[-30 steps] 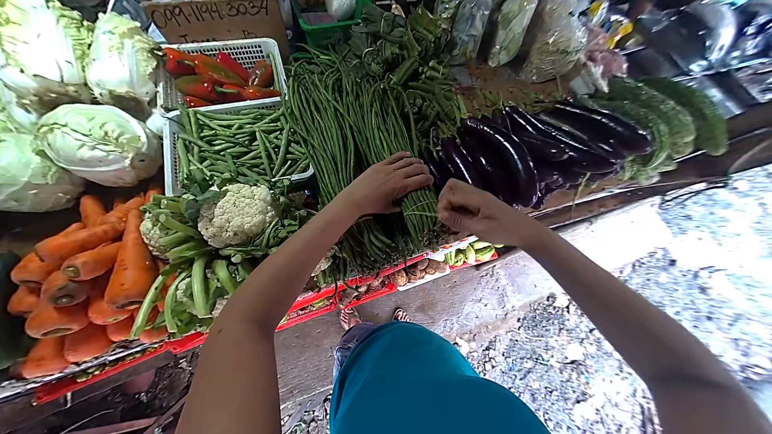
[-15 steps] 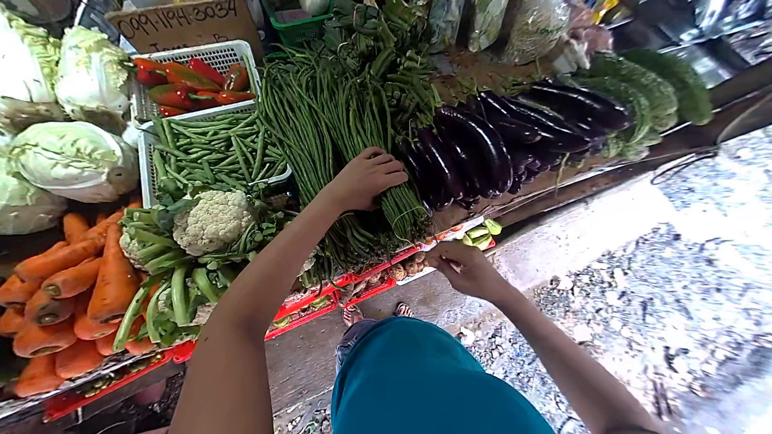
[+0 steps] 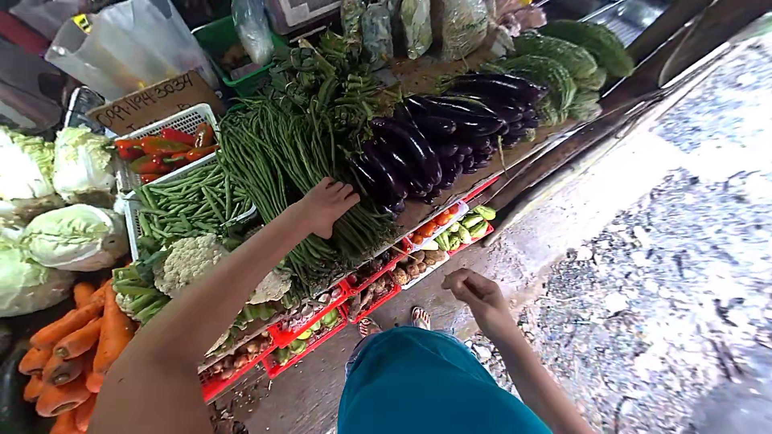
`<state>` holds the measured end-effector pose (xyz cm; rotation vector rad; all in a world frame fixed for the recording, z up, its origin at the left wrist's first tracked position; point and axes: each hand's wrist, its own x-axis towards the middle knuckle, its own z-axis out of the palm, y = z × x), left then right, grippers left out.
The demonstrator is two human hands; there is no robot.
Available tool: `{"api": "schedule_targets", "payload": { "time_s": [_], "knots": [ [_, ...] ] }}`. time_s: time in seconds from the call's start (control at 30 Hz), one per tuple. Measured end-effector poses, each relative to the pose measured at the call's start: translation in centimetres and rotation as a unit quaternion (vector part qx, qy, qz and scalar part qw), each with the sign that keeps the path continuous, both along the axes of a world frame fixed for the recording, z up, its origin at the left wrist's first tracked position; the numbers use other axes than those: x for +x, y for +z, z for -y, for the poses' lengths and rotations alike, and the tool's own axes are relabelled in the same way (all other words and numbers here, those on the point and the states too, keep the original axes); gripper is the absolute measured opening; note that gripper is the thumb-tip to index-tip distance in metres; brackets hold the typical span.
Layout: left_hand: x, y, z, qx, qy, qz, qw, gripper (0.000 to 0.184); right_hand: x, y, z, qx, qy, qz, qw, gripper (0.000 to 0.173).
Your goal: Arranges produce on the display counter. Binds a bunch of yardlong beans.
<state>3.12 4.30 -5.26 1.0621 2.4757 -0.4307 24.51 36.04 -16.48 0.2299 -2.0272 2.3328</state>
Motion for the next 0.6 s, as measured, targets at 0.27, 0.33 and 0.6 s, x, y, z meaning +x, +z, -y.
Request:
{"api": "schedule_targets", "payload": {
  "time_s": [0.27, 0.33, 0.6],
  "knots": [
    [-1.1, 1.1, -2.6, -0.010, 0.033, 0.091, 0.995, 0.122, 0.5, 0.5, -0.6, 0.074, 0.058, 0.002, 0.996, 0.017],
    [-0.9, 1.2, -3.6, -0.068, 0.023, 0.065, 0.995, 0.119, -0.5, 1.4, 1.6, 0.097, 0.050, 0.010, 0.994, 0.016],
    [-1.0, 1.9, -0.8, -0.081, -0.014, 0.007, 0.997, 0.098, -5.2, 2.8, 3.6, 0.278, 0.177, 0.088, 0.940, 0.033]
  ]
}}
